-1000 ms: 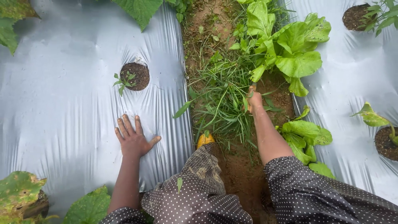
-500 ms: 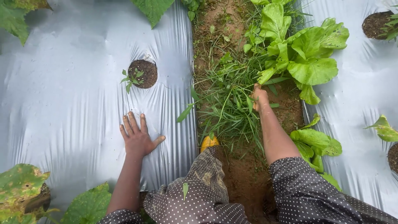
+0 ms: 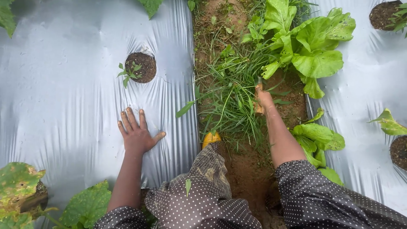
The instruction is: The person squats in a garden bed and uses a small hand hoe to loosen soil and remove weeds between rows of plants. They repeatedly scrape the soil surface and pull out grass and weeds by hand, gathering the removed vegetation into a pile.
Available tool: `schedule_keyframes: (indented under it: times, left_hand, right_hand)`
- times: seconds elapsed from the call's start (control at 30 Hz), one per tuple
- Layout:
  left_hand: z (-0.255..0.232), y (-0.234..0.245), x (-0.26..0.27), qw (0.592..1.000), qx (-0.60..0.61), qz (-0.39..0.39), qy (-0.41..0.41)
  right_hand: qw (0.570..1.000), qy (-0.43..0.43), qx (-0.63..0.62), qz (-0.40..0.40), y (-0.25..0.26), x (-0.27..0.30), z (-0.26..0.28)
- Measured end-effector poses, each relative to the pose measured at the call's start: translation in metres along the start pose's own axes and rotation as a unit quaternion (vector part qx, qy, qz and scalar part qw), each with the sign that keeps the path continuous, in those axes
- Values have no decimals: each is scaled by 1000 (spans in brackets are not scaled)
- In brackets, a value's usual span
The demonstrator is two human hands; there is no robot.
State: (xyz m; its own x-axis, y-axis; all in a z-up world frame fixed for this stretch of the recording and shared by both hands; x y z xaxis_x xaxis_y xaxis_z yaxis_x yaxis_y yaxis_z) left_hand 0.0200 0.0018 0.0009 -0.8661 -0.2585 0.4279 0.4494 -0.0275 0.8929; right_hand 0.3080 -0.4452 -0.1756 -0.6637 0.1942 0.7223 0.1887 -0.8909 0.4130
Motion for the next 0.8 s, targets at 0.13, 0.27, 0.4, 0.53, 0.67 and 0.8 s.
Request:
schedule_keyframes:
  times: [0.13,0.27,0.4,0.53,0.67,0.8]
  left_hand:
    - [1,-2,-3,1000,9,-6,-3]
    - [1,-7,1,1000,12,-3,-1]
    - [2,-2,-1,1000,7,-1,6]
    - [2,-2,-4,1000,7,-2,5]
    - [4,-5,-3,1000,3,-5,4]
    - [3,-5,-1,1000,7,-13,3]
  right_hand:
    - [999,8,33,-10,5,16,-34]
    - [994,13,111,-15,3,38,-78]
    - [985,28,171,-27,1,48,-88]
    - [980,68,148,-115,-13,78,-104]
    - [963,117,190,-151,-14,139,-94]
    - [944,140,260,-149,-16,177,-99]
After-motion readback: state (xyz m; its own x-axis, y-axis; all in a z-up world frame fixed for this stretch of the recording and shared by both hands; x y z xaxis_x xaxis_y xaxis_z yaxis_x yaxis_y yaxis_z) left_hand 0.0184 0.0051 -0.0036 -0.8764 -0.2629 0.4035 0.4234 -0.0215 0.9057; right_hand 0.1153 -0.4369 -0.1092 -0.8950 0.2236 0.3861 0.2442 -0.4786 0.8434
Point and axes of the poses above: each hand's wrist, its own x-axis away from the middle knuckle, its own y-axis out of the back of the hand, z = x × y, the point moved 3 cm from there along -x, towards the middle knuckle, and after that the axes turned 11 degrees about -y, right-handed, at the moved point
